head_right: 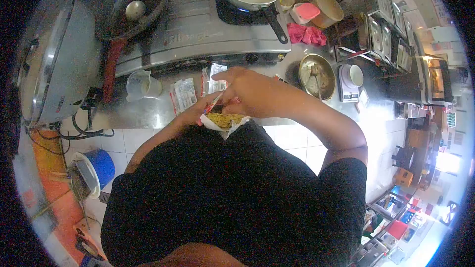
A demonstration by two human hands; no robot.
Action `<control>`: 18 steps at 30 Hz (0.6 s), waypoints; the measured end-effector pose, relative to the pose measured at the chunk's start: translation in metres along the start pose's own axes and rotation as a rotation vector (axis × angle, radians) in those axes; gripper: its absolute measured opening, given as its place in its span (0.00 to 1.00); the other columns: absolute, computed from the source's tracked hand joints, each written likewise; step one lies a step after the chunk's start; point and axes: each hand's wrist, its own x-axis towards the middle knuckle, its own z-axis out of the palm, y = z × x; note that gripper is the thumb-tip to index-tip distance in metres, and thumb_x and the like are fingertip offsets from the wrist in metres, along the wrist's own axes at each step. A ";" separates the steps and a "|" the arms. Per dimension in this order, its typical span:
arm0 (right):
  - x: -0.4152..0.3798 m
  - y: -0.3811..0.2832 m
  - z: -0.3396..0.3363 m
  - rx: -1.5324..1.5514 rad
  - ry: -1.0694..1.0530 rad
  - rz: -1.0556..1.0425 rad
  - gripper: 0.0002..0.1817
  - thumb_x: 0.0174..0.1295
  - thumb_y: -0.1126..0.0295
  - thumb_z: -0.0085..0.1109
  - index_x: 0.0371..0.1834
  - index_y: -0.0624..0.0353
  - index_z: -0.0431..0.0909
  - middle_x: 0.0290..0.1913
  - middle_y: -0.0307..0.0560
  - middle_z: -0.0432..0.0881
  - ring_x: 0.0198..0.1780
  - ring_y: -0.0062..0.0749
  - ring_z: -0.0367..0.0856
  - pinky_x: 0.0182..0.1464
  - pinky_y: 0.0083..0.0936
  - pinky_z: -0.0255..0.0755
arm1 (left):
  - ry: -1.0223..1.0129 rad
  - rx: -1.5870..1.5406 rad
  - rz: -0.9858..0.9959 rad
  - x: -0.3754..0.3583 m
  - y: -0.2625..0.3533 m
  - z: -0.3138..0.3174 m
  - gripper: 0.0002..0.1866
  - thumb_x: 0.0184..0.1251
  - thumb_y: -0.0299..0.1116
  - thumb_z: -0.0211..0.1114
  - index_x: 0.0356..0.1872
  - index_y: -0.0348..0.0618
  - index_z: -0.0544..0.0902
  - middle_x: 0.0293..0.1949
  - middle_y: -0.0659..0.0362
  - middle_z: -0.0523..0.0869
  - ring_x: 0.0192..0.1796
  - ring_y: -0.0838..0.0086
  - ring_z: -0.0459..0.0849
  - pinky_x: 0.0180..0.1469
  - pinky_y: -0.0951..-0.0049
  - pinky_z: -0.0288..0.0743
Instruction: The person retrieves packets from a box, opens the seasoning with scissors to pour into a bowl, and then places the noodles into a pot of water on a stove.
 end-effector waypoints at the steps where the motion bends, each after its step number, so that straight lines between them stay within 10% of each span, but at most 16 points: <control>1: 0.000 -0.001 0.000 -0.003 0.005 0.004 0.09 0.49 0.67 0.63 0.33 0.55 0.83 0.60 0.53 0.67 0.58 0.50 0.66 0.59 0.37 0.61 | -0.025 -0.031 0.018 0.000 0.001 0.001 0.61 0.25 0.57 0.77 0.63 0.35 0.57 0.59 0.54 0.69 0.61 0.72 0.67 0.64 0.70 0.56; 18: 0.009 -0.009 0.006 -0.251 -0.016 -0.098 0.11 0.48 0.69 0.59 0.36 0.57 0.81 0.59 0.48 0.67 0.63 0.44 0.62 0.64 0.56 0.46 | -0.003 -0.071 0.007 -0.004 0.007 0.012 0.59 0.26 0.61 0.75 0.62 0.37 0.60 0.57 0.57 0.71 0.60 0.72 0.68 0.61 0.70 0.59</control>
